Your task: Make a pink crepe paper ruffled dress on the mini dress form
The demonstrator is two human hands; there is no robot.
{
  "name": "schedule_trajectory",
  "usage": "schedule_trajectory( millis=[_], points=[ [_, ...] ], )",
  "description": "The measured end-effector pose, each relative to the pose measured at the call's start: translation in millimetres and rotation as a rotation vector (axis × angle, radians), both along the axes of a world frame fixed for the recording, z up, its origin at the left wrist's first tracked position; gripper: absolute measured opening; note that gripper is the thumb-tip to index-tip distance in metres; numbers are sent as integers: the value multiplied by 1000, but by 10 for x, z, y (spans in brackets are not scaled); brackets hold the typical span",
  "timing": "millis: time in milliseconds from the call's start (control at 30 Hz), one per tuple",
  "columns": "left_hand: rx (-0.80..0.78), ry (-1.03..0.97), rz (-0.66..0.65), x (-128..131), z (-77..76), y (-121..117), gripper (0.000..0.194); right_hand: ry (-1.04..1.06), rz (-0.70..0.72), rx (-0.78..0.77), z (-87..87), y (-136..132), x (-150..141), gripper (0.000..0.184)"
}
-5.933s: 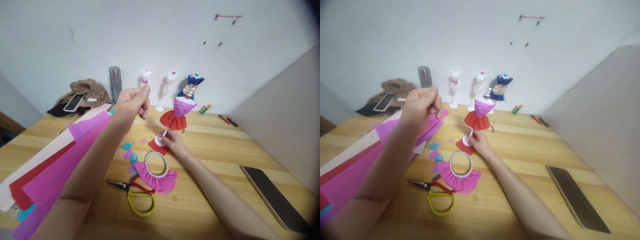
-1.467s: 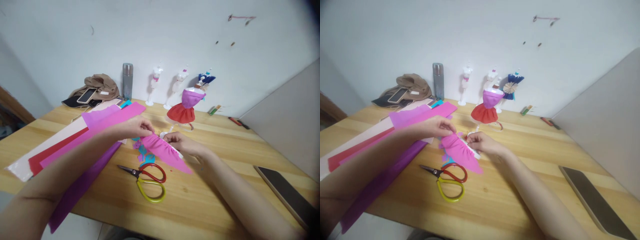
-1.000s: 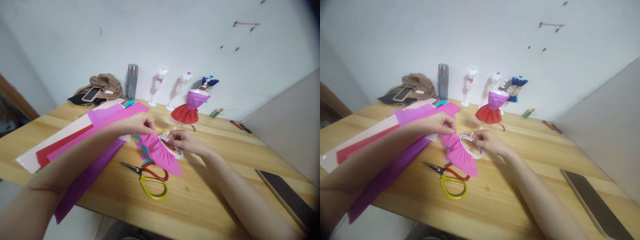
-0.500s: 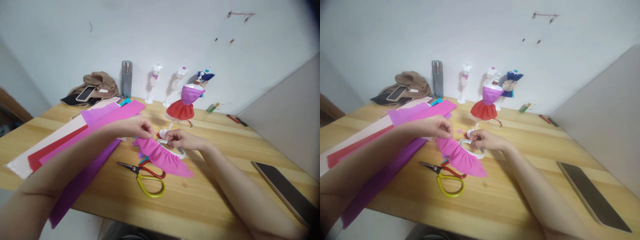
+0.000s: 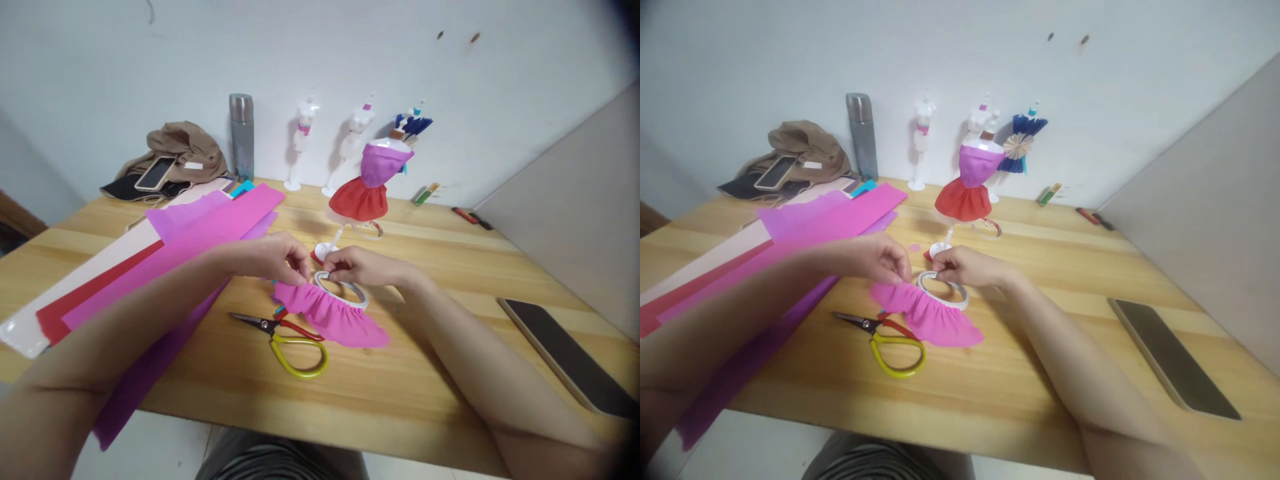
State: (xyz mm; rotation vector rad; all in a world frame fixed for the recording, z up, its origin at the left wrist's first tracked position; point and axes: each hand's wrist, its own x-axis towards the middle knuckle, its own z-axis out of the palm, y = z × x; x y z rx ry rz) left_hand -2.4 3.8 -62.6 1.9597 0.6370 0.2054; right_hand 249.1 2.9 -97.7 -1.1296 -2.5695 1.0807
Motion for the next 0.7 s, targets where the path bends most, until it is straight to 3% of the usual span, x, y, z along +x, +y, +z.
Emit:
schedule_trajectory(
  millis=[267,400,600,700],
  points=[
    [74,-22,43,73,-86,-14,6,-30,26,-1,-6,37,27,15],
    [76,-149,-86,75,-53,-31,7,40,32,-46,-20,62,51,18],
    [-164,-194,-314,25,63,-78,15,183,43,-187,-2,20,-5,19],
    [-177,-155,-351,-11,91,-72,15,239,3,-255,11,-16,-57,20]
  ],
)
